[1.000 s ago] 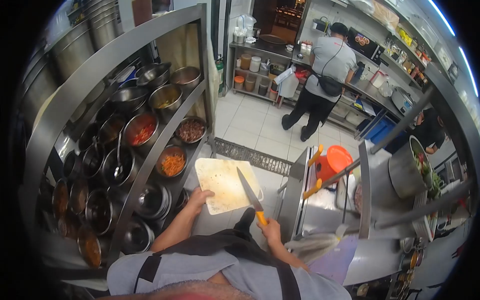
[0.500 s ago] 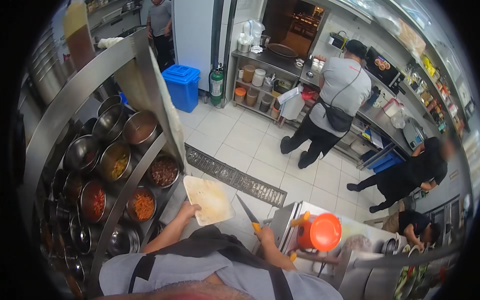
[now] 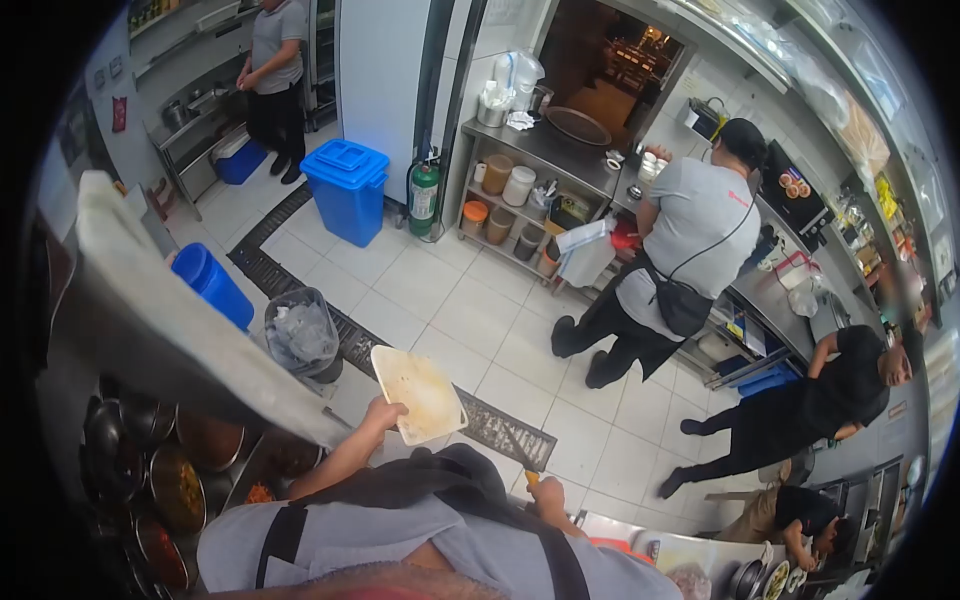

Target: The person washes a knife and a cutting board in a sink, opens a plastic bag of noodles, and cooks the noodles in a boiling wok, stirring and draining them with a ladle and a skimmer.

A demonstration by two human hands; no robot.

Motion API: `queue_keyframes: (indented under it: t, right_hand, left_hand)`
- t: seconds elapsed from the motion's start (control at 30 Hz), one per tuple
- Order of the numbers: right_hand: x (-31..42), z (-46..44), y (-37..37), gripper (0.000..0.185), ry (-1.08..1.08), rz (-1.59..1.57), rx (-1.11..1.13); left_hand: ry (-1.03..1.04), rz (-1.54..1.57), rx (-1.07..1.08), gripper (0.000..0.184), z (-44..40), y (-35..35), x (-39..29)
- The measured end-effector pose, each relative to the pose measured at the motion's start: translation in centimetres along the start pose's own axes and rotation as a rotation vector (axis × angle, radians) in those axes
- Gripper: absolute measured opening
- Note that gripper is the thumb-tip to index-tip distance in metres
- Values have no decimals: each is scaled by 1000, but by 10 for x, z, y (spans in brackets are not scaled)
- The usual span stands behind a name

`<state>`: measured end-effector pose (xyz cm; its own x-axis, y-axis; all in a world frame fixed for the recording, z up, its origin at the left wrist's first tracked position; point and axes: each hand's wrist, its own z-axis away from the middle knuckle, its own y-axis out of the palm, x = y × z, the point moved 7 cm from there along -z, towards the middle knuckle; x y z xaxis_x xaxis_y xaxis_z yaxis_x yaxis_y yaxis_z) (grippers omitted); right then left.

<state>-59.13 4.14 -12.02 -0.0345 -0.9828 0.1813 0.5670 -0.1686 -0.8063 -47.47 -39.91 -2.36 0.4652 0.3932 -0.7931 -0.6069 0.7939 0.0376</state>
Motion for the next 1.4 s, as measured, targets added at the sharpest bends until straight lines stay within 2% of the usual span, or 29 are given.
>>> queue_keyframes:
  t: [0.07, 0.1, 0.13, 0.2, 0.23, 0.27, 0.3, 0.37, 0.43, 0.5, 0.6, 0.73, 0.8, 0.87, 0.93, 0.97, 1.07, 1.13, 1.2, 1.23, 1.27, 1.33, 1.4]
  right_hand:
    - [34, 0, -29, 36, 62, -183, 61]
    - [60, -6, -44, 39, -44, -143, 59]
    - [76, -24, -47, 39, -56, -136, 70]
    - [107, -64, -51, 43, -237, 129, 4]
    - [115, -94, -44, 46, -208, 135, 66]
    - [130, -120, -41, 44, -270, 219, 51]
    - [153, -126, -58, 41, -249, 172, 75]
    - [210, -139, -94, 39, -349, 195, 82]
    - [255, -175, -107, 38, -434, 223, 127]
    - [275, -223, -108, 38, -369, 148, 242]
    - [314, -282, -118, 37, -398, 199, 258]
    - [388, -327, -149, 35, -509, 464, 173]
    - [427, -331, -167, 35, -440, 434, 215]
    - [456, -366, -156, 31, -504, 462, 169]
    - [503, -370, -157, 32, -443, 442, 247]
    - [537, -364, -164, 30, -562, 453, 171]
    - [623, -365, -171, 31, -630, 471, 86]
    - [680, -374, -170, 31, -590, 427, 106]
    - [744, -393, -170, 32, -780, 359, 27]
    - [775, -392, -174, 32, -628, 253, 136]
    - [797, -422, -164, 32, -710, 246, 79]
    - [854, -425, -168, 35, -711, 181, 55]
    - [900, -434, -160, 35, -698, 103, 75]
  left_hand:
    - [19, -19, -33, 35, -19, -3, -13]
    - [60, 29, -76, 35, -31, -8, -19]
    - [100, 78, -120, 35, -42, -13, -25]
    - [96, 195, -176, 35, -68, -24, -31]
    - [97, 306, -223, 35, -73, -30, -31]
    - [97, 363, -277, 34, -75, -34, -41]
    - [98, 423, -337, 34, -74, -39, -55]
    - [31, 466, -440, 33, -81, -48, -72]
    - [54, 498, -540, 33, -97, -62, -81]
    - [62, 510, -627, 34, -109, -78, -85]
    - [76, 539, -730, 35, -120, -99, -104]
    - [69, 649, -784, 35, -140, -128, -131]
    - [101, 680, -818, 36, -152, -147, -147]
    - [111, 721, -857, 35, -169, -170, -158]
    - [138, 772, -886, 34, -199, -198, -166]
    - [127, 769, -888, 34, -213, -214, -171]
    - [109, 752, -903, 35, -252, -265, -196]
    - [94, 722, -914, 36, -271, -306, -223]
    - [83, 693, -890, 34, -290, -343, -255]
    - [71, 695, -894, 34, -301, -363, -267]
    - [68, 658, -865, 33, -313, -383, -282]
    - [39, 610, -839, 33, -334, -417, -307]
    - [98, 540, -860, 33, -365, -456, -338]
